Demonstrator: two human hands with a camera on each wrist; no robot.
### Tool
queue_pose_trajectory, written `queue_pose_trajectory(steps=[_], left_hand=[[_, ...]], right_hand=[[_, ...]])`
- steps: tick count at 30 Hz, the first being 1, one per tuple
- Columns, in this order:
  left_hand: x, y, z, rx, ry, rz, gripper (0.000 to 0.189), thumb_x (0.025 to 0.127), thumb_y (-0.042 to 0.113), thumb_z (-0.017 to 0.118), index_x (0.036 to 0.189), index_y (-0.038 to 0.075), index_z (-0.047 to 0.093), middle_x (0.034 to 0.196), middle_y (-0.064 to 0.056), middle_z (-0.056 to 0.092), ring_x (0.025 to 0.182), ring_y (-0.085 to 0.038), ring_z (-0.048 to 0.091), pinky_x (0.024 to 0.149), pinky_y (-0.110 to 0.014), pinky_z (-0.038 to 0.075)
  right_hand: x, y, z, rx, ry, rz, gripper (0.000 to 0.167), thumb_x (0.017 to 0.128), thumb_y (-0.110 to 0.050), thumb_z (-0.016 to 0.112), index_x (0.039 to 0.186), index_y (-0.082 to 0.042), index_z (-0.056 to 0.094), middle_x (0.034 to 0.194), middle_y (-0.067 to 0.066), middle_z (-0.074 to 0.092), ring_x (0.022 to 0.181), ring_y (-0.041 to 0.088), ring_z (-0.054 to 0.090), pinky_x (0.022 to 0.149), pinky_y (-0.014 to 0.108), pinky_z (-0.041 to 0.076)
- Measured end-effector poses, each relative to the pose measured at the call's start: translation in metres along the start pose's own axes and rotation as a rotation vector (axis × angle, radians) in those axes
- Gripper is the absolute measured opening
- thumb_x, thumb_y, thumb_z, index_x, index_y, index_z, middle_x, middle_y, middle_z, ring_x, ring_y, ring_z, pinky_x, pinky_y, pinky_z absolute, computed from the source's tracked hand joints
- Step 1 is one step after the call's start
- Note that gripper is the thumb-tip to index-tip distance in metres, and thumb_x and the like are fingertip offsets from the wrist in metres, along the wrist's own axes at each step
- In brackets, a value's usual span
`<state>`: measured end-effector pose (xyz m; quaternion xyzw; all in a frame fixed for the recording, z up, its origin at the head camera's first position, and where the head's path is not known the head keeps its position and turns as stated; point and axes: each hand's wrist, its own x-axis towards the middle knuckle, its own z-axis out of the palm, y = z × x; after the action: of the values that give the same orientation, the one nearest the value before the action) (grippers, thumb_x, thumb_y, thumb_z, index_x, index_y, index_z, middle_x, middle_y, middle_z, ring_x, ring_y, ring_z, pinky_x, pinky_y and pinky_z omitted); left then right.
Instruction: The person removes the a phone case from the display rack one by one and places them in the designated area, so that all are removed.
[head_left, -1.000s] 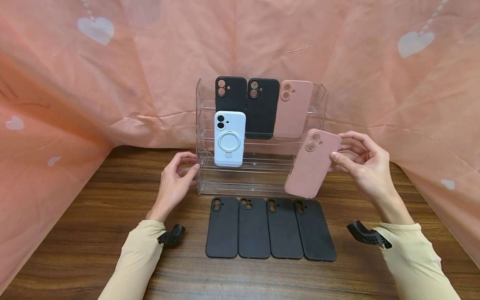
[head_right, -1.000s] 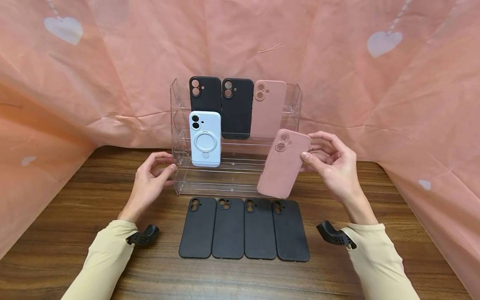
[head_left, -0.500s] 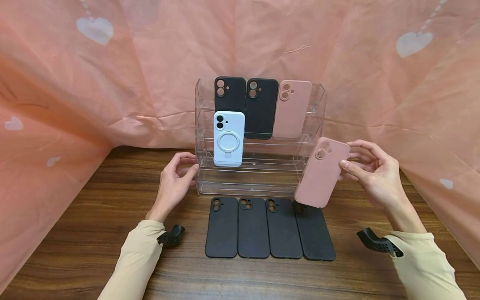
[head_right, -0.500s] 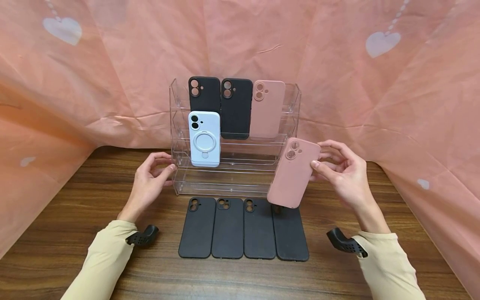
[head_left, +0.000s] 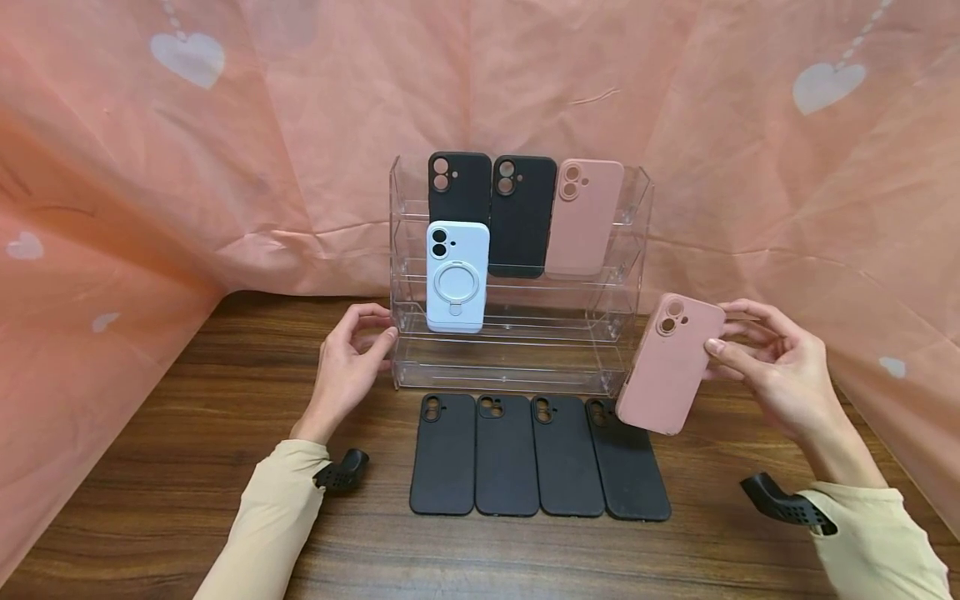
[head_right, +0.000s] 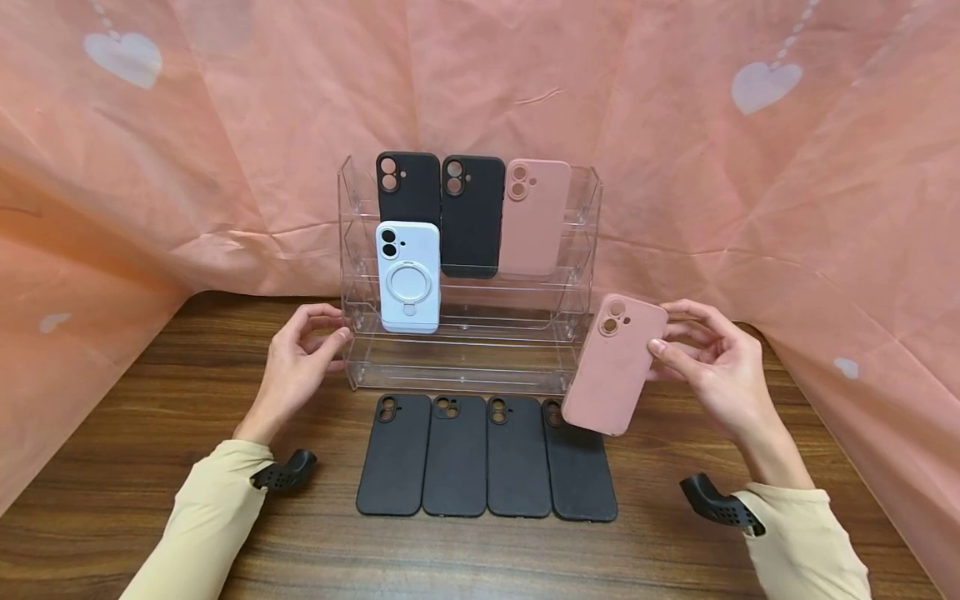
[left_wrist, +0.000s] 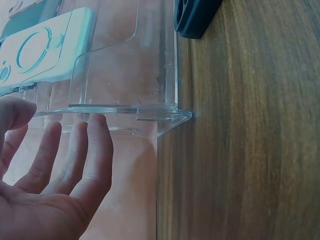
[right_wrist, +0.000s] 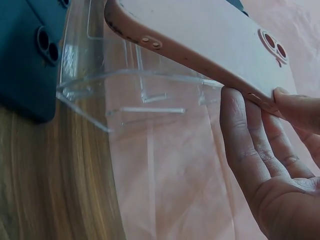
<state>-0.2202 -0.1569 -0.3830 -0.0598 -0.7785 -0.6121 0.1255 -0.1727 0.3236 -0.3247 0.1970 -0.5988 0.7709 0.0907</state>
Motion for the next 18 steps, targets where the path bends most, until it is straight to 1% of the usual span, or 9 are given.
queue_pose_trajectory(steps=[7,12,18], left_hand=[[0.000,0.000,0.000,-0.009,-0.001,0.015,0.026,0.097,0.013,0.069,0.122,0.013,0.060,0.121,-0.014,0.067,0.106,-0.036,0.073,0.067,-0.037,0.066],[0.000,0.001,0.000,-0.007,-0.001,0.017,0.026,0.097,0.013,0.069,0.122,0.012,0.060,0.122,-0.013,0.067,0.105,-0.034,0.073,0.067,-0.036,0.066],[0.000,0.001,0.000,-0.011,-0.004,0.010,0.026,0.098,0.013,0.068,0.122,0.011,0.059,0.123,-0.014,0.067,0.107,-0.037,0.073,0.068,-0.037,0.066]], right_hand=[[-0.008,-0.001,-0.010,-0.046,0.028,0.032,0.050,0.088,0.032,0.049,0.130,0.006,0.059,0.099,0.011,0.077,0.080,0.018,0.077,0.062,0.038,0.065],[-0.012,0.000,-0.017,-0.054,0.001,0.045,0.050,0.088,0.032,0.049,0.129,0.006,0.058,0.100,0.011,0.077,0.080,0.018,0.078,0.063,0.038,0.065],[-0.017,0.002,-0.026,-0.061,-0.040,0.057,0.050,0.088,0.033,0.047,0.129,0.005,0.058,0.102,0.011,0.077,0.081,0.019,0.078,0.064,0.037,0.065]])
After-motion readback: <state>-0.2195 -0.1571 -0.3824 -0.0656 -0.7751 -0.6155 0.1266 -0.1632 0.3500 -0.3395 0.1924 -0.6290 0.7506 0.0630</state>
